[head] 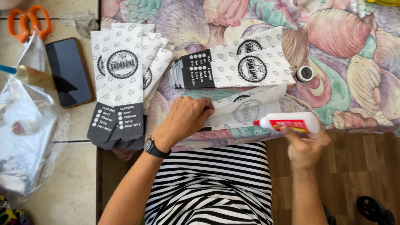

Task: The person repeatedly applies glue to the edge of printed paper wrappers and folds them to form small packages. They press the glued edges to secure the fold and place each finished package onto a growing stack on the table.

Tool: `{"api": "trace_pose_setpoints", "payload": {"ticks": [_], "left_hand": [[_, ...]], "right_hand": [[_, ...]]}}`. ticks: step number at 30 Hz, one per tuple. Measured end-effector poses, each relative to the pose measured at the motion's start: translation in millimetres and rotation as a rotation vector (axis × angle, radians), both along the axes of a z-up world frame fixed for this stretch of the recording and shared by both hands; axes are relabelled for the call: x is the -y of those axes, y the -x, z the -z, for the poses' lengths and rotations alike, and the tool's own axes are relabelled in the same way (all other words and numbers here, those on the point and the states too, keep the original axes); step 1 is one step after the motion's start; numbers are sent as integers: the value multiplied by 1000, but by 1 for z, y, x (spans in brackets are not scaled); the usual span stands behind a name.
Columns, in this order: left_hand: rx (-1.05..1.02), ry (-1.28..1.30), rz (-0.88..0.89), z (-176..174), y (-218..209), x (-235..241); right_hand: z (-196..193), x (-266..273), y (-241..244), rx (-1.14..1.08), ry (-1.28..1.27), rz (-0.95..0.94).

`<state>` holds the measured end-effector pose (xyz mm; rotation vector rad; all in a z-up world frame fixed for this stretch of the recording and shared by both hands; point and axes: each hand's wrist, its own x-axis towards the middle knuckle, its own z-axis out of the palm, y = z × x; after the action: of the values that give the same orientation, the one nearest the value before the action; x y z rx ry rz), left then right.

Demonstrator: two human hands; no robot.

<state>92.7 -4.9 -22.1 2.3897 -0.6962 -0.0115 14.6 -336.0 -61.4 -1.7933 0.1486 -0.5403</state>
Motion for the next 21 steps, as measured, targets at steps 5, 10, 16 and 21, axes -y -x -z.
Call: {"api": "trace_pose_setpoints", "payload": {"ticks": [5, 10, 16, 21], "left_hand": [[-241, 1, -43, -14, -12, 1], [-311, 27, -25, -13, -23, 1], [-373, 23, 5, -23, -24, -2], [-312, -7, -20, -22, -5, -2]], "right_hand": [[27, -66, -3, 84, -162, -148], [31, -113, -5, 40, -230, -274], [32, -149, -4, 59, -307, -387], [51, -88, -7, 53, -429, -147]]}}
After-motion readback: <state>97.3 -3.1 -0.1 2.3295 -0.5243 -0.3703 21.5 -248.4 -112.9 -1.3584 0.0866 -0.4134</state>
